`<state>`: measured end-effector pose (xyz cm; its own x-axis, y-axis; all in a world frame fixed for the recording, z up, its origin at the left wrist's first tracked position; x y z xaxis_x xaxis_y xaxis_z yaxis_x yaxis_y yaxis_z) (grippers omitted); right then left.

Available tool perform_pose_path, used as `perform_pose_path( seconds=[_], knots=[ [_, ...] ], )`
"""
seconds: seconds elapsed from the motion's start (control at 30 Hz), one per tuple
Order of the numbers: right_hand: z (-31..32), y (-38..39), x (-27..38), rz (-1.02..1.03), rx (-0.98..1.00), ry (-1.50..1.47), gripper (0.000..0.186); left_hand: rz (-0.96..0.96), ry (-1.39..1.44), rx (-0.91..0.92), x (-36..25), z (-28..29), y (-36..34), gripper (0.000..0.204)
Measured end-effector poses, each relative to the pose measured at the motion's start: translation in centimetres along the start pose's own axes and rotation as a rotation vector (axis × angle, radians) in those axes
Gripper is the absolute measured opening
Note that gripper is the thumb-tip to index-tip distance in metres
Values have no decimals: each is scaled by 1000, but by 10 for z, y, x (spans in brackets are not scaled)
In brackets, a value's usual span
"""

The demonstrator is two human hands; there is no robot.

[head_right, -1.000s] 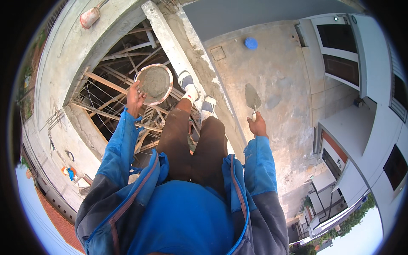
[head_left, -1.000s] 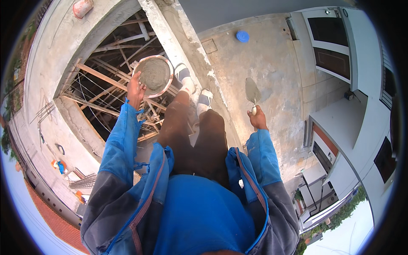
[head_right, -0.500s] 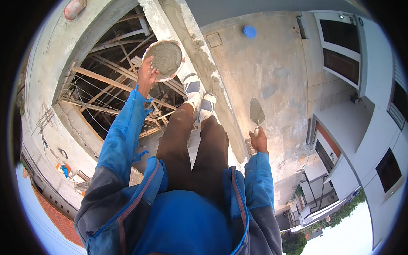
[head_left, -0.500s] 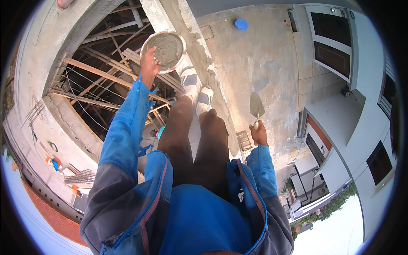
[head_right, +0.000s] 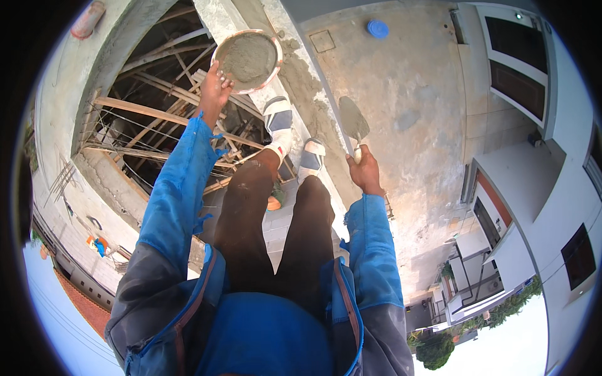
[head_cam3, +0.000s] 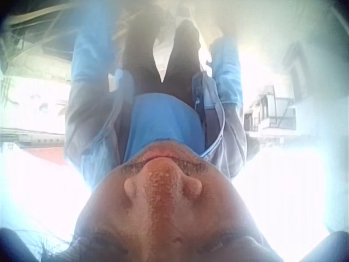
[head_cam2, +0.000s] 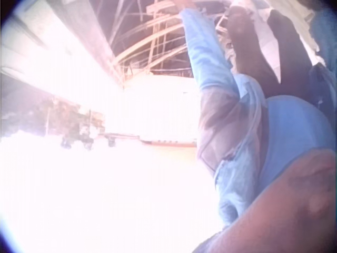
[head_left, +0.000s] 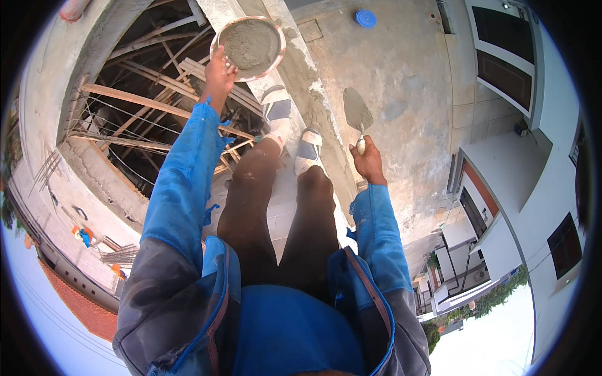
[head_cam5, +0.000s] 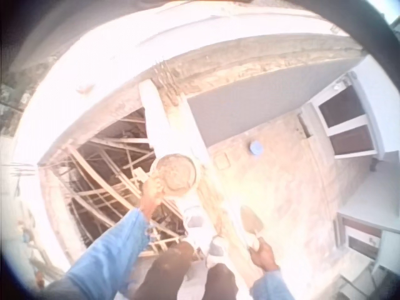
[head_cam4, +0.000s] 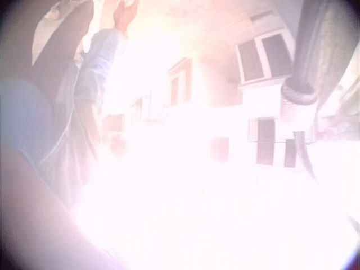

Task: The person scoops cement from a bucket with a trowel and applies it to a concrete wall, smoothing the surface repeatedly. The person then adjusts the head-mounted camera.

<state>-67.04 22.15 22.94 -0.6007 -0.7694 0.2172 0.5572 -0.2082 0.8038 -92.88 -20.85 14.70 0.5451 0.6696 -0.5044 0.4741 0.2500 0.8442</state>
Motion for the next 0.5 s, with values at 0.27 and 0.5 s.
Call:
perform_pose_path(
  seconds=[0.27,0.5],
  knots=[
    [-51,-6,-53,-110,43,-38,48,-33,-75,-69,4,-7,-11,33],
    [-78,-13,-78,-46,27,-49,49,-115,-107,-32,3,9,-16,32]
  ],
)
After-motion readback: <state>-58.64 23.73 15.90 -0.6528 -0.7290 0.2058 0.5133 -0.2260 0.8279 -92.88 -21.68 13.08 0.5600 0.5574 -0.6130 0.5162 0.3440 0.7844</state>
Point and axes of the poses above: each hand's wrist, its own y-axis away from the middle knuckle, its own z-axis out of the back of the hand, x = y × z, the point moved 3 cm from there along -y, towards the middle knuckle, and after that the axes turned 11 degrees about y, right-handed, at the moved point
